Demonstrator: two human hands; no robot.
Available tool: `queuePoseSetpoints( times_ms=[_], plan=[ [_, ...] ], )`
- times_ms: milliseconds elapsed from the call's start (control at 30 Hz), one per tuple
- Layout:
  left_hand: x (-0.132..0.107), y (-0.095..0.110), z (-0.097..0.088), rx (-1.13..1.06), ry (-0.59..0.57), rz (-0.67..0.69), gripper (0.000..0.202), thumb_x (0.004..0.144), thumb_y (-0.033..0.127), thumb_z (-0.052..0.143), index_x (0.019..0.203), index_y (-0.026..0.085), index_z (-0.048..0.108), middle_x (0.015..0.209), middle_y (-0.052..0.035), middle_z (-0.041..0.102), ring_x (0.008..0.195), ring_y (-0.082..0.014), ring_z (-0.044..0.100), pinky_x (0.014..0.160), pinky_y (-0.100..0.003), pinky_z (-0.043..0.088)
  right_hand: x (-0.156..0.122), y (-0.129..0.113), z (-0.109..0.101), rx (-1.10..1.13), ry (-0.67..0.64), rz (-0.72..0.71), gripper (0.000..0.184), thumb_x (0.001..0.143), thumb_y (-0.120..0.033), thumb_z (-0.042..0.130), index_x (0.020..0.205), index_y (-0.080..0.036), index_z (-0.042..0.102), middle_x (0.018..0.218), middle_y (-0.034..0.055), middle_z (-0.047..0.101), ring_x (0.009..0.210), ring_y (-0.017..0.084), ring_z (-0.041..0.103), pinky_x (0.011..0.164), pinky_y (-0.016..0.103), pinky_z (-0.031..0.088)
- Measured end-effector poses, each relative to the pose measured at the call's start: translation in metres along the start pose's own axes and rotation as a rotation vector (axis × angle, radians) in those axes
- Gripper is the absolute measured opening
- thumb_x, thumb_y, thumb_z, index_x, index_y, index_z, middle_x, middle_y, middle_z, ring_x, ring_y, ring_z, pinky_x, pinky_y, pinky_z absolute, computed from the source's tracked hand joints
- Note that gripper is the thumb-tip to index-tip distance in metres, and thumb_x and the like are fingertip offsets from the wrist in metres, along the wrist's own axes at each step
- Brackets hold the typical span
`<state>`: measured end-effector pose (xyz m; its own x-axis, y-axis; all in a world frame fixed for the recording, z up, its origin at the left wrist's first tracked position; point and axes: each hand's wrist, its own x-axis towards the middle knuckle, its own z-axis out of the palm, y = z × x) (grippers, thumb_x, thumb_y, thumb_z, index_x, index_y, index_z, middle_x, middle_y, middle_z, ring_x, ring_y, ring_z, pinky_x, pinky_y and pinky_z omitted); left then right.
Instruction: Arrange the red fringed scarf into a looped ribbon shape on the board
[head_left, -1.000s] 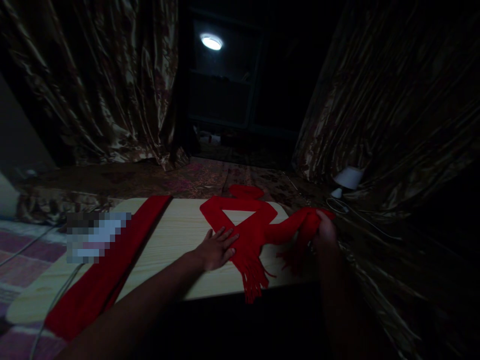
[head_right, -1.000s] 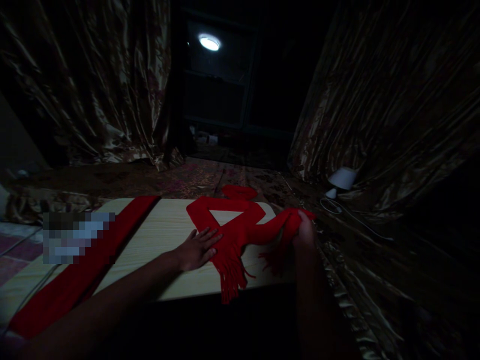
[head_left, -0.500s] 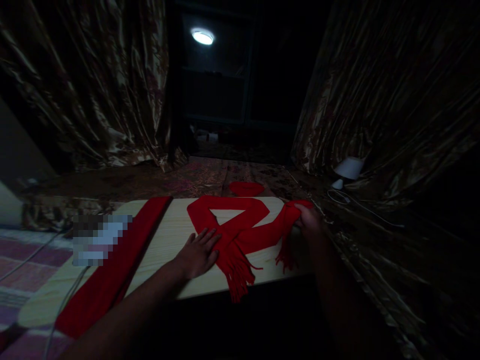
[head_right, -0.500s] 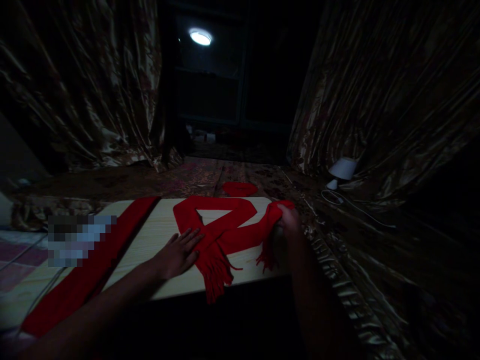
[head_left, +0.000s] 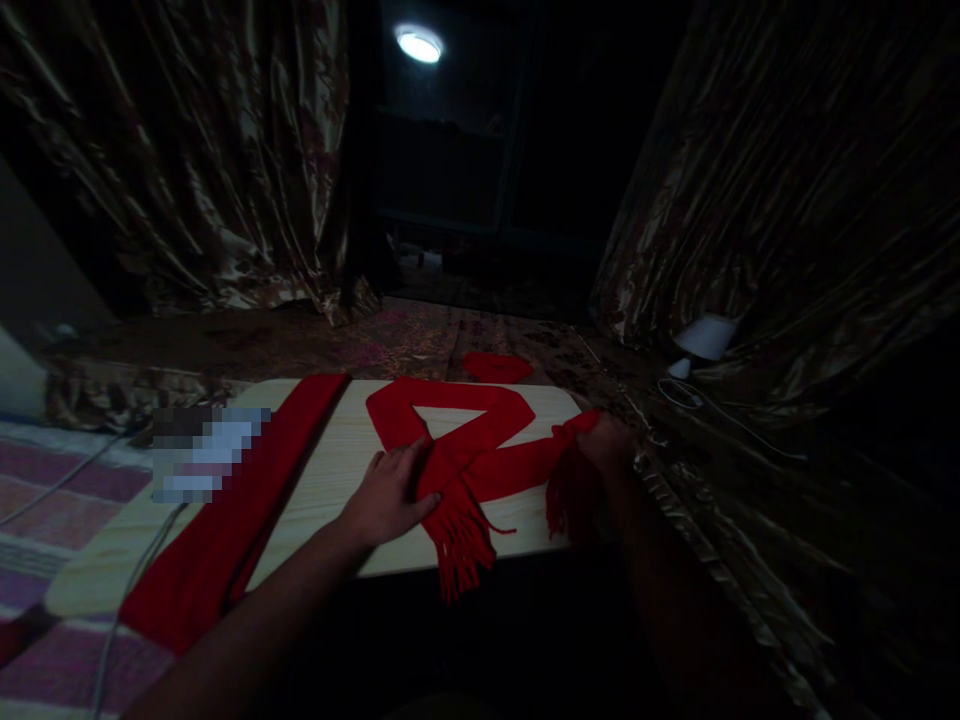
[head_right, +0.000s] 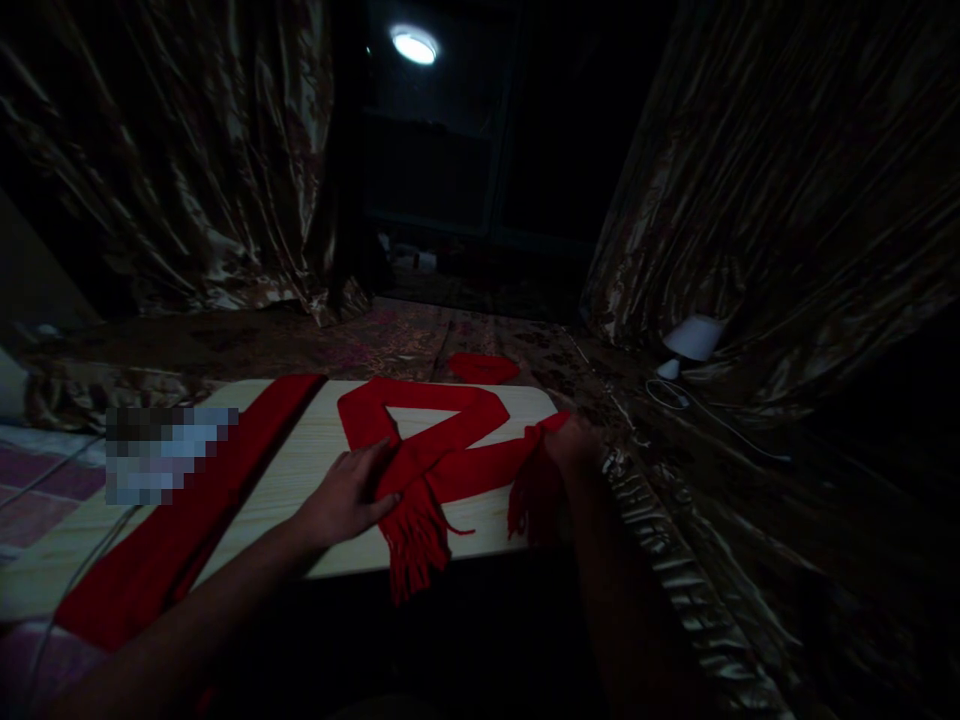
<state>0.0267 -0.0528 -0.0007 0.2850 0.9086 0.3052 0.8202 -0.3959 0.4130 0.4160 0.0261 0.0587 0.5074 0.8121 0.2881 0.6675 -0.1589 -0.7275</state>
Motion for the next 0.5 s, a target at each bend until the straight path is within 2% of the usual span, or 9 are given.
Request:
queuePoseSetpoints(
  times_ms=[67,133,167,233,300,367,500],
  plan=[
    [-0.001,0.000,0.000,0.001,0.009,0.007,0.086,0.083,0.053,0.063,0.155,0.015,0.034,0.145,-0.0206,0.053,0.134,-0.0371,0.048,0.115,-0.056,0.031,-0.014,-0.015,0.006,-0.323,0.024,-0.216,0.046,0.073,-0.029,0.072,0.115,-0.011,0.066,0.128,0.0249,0.062,0.128,0.037,0.053,0.107,0.051,0.039],
    [-0.002,0.002,-0.002,0.009,-0.008,0.008,0.084,0.083,0.054,0.063,0.154,0.016,0.037,0.144,-0.0198,0.054,0.133,-0.0368,0.049,0.116,-0.056,0.029,-0.032,-0.036,0.015,-0.397,0.008,-0.400,0.053,0.079,-0.023,0.065,0.130,-0.011,0.060,0.141,0.0232,0.054,0.134,0.036,0.046,0.113,0.052,0.032],
    [-0.002,0.003,-0.003,0.013,-0.020,0.005,0.083,0.084,0.054,0.063,0.153,0.016,0.038,0.145,-0.0195,0.054,0.134,-0.0368,0.048,0.117,-0.056,0.028,-0.042,-0.048,0.020,-0.384,-0.017,-0.474,0.051,0.081,-0.021,0.062,0.132,-0.011,0.060,0.142,0.0210,0.054,0.134,0.035,0.046,0.114,0.050,0.032],
    [-0.002,0.005,-0.005,0.016,-0.036,0.001,0.081,0.084,0.055,0.062,0.153,0.016,0.039,0.146,-0.0187,0.053,0.136,-0.0366,0.046,0.118,-0.056,0.026,-0.064,-0.070,0.030,-0.303,-0.158,-0.575,0.039,0.086,-0.022,0.057,0.123,-0.014,0.066,0.130,0.0159,0.064,0.123,0.029,0.055,0.108,0.042,0.039],
    [-0.001,0.006,-0.006,0.002,-0.030,-0.005,0.077,0.086,0.054,0.060,0.151,0.017,0.042,0.146,-0.0176,0.053,0.137,-0.0356,0.046,0.118,-0.055,0.026,-0.089,-0.089,0.038,-0.210,-0.440,-0.619,0.026,0.090,-0.027,0.054,0.109,-0.019,0.071,0.106,0.0088,0.073,0.098,0.022,0.065,0.090,0.032,0.049],
    [0.000,0.005,-0.006,-0.040,0.003,-0.015,0.069,0.091,0.051,0.055,0.150,0.018,0.044,0.145,-0.0160,0.055,0.134,-0.0331,0.048,0.117,-0.053,0.029,-0.113,-0.105,0.043,-0.168,-0.652,-0.693,0.026,0.090,-0.029,0.057,0.110,-0.022,0.071,0.098,0.0042,0.075,0.087,0.018,0.067,0.079,0.027,0.049],
    [-0.001,-0.001,-0.008,-0.169,0.046,-0.056,0.059,0.095,0.040,0.046,0.150,0.017,0.045,0.142,-0.0144,0.057,0.131,-0.0299,0.051,0.114,-0.048,0.036,-0.148,-0.124,0.051,-0.302,-0.789,-0.841,0.042,0.089,-0.030,0.059,0.130,-0.026,0.065,0.099,0.0039,0.076,0.089,0.019,0.070,0.079,0.028,0.048]
  ],
)
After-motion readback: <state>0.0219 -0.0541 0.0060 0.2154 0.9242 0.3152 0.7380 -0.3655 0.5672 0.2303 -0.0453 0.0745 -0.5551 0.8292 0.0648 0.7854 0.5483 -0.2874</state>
